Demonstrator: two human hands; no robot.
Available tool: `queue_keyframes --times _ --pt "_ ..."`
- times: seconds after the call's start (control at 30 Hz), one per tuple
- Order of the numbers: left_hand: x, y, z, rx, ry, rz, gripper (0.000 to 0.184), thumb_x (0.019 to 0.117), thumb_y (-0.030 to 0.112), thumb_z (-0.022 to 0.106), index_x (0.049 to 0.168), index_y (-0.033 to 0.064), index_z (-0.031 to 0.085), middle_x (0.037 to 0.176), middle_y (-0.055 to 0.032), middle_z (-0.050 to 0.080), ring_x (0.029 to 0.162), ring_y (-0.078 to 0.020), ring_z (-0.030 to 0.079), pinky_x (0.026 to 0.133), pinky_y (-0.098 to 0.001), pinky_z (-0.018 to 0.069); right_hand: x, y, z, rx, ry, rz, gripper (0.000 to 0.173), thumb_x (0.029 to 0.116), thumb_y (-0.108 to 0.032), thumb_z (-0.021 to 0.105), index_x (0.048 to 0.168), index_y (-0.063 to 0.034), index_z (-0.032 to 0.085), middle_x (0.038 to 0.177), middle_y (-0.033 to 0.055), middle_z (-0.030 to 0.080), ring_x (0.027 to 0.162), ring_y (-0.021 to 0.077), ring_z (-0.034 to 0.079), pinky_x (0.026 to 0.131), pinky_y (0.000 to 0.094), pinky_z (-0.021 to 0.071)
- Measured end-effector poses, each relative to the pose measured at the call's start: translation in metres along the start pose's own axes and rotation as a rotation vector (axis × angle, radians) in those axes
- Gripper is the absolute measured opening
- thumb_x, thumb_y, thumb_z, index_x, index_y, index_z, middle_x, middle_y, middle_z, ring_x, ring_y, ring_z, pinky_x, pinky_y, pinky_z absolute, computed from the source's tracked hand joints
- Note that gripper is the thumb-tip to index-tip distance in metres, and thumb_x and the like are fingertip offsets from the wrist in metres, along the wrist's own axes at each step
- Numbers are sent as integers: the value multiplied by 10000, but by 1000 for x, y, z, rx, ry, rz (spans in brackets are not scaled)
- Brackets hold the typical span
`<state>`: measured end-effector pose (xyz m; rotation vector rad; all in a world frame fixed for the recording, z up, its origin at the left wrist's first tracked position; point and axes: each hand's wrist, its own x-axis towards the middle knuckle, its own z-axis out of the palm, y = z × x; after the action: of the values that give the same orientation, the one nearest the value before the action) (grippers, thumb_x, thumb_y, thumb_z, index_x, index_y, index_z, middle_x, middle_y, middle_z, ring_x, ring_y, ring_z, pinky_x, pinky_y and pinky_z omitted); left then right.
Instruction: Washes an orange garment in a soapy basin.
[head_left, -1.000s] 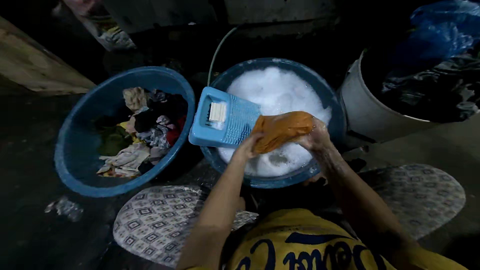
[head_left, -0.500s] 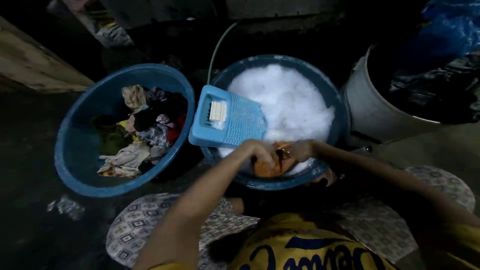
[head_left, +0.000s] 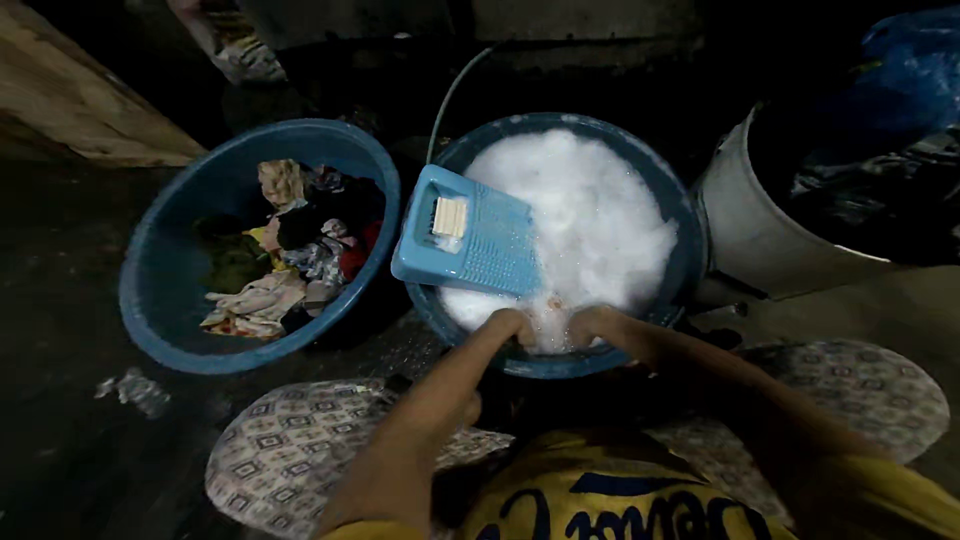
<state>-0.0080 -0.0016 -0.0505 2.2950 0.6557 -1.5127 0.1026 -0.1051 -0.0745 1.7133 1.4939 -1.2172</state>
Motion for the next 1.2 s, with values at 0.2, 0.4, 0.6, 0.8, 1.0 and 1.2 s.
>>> queue_keyframes --times 0.2,0.4,0.6,0.8,1.0,1.2 --pt "-128 -26 -39 14 157 302 220 985 211 667 944 -1 712 862 -147 669 804 -283 632 748 -520 500 -107 24 -44 173 408 -89 327 939 -98 710 1230 45 664 1215 275 658 1163 448 619 990 628 468" --pt "-215 -24 -82 -18 415 495 138 980 118 627 910 24 701 774 -97 635 726 -225 603 682 -461 486 -182 21 -104 -31 557 440 337 1003 -209 623 1178 74 675 1284 303 617 1250 491 561 993 682 444" --pt "-209 -43 -58 17 680 581 164 979 173 634 1058 53 714 852 -77 697 774 -204 680 727 -445 565 -191 86 -122 -363 796 -126 193 955 -118 683 1131 -45 712 1082 197 710 1059 406 682 918 606 531" --pt "-148 -83 -30 -46 661 555 264 1050 203 566 1174 -2 677 1102 -171 692 1062 -303 672 970 -523 519 -149 97 -104 -408 1007 -651 180 880 -224 680 849 -48 698 844 135 702 855 333 716 770 555 581" --pt "-40 -133 -46 -68 740 379 272 1026 185 595 1150 -30 705 1197 -229 674 1233 -416 576 1076 -601 414 -23 90 -150 -161 1035 -573 254 866 -64 707 1109 7 717 1185 207 687 1216 391 608 1077 529 464" --pt "-50 -155 -53 -161 839 273 262 990 209 660 1055 -33 738 1102 -269 669 1196 -475 540 1099 -619 342 42 113 -105 610 1433 67 452 901 -110 671 1346 -45 620 1405 267 533 1320 447 511 1064 618 455"
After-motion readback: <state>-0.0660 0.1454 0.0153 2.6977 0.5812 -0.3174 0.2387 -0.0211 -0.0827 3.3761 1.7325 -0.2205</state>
